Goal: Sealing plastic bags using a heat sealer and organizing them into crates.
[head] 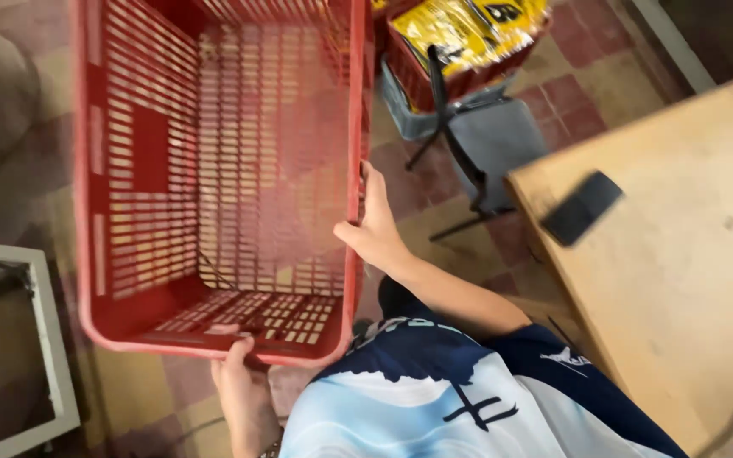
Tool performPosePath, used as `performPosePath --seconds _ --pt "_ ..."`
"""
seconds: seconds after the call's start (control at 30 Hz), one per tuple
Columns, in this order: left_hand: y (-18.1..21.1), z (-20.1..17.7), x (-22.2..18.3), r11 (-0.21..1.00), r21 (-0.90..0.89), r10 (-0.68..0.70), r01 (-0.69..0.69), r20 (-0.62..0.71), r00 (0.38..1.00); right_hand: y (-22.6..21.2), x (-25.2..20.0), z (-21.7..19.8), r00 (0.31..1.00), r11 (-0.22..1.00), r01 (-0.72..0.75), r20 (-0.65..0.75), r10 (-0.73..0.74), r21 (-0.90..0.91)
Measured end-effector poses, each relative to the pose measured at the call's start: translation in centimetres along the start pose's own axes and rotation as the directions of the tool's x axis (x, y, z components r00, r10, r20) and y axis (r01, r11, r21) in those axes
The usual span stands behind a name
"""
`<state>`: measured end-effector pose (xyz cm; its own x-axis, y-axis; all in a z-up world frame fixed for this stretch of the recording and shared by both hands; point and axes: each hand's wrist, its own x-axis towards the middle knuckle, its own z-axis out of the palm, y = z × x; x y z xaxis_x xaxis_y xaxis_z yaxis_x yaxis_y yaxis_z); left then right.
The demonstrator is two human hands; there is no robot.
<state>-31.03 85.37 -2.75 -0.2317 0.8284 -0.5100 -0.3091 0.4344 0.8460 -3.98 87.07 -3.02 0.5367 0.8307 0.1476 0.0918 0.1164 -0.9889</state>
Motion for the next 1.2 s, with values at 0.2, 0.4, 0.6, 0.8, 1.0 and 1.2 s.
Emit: performPosePath --seconds 0.2,0.4,0.6,0.8,1.0,1.2 --pt "3.6 7.5 11.5 0.986 0.074 -0.149 0.148 0.005 0.989 5.1 12.6 5.9 0.982 0.976 -0.19 -0.036 0.187 -0.11" --pt "5.3 17.6 28.6 0.97 0.146 -0.197 0.196 -0.007 0.98 12.8 30.4 10.2 0.968 0.955 -0.239 -0.119 0.221 -0.178" --pt "10.5 28.6 40.6 0.94 0.237 -0.248 0.246 -0.022 0.968 12.7 48.2 12.6 0.935 0.915 -0.355 -0.077 0.347 -0.193" --pt "15.7 40.4 52.1 0.906 0.24 -0.338 0.349 -0.084 0.937 18.4 65.0 16.7 0.927 0.893 -0.375 -0.079 0.367 -0.25" --pt "19.7 51.5 71.8 0.94 0.242 -0.266 0.241 0.076 0.961 27.7 83.6 22.0 0.927 0.92 -0.362 -0.164 0.337 -0.153" --pt "28.1 67.4 84.5 0.848 0.521 -0.244 0.097 0.219 0.945 30.5 100.1 21.4 0.888 0.961 -0.276 -0.381 0.256 0.003"
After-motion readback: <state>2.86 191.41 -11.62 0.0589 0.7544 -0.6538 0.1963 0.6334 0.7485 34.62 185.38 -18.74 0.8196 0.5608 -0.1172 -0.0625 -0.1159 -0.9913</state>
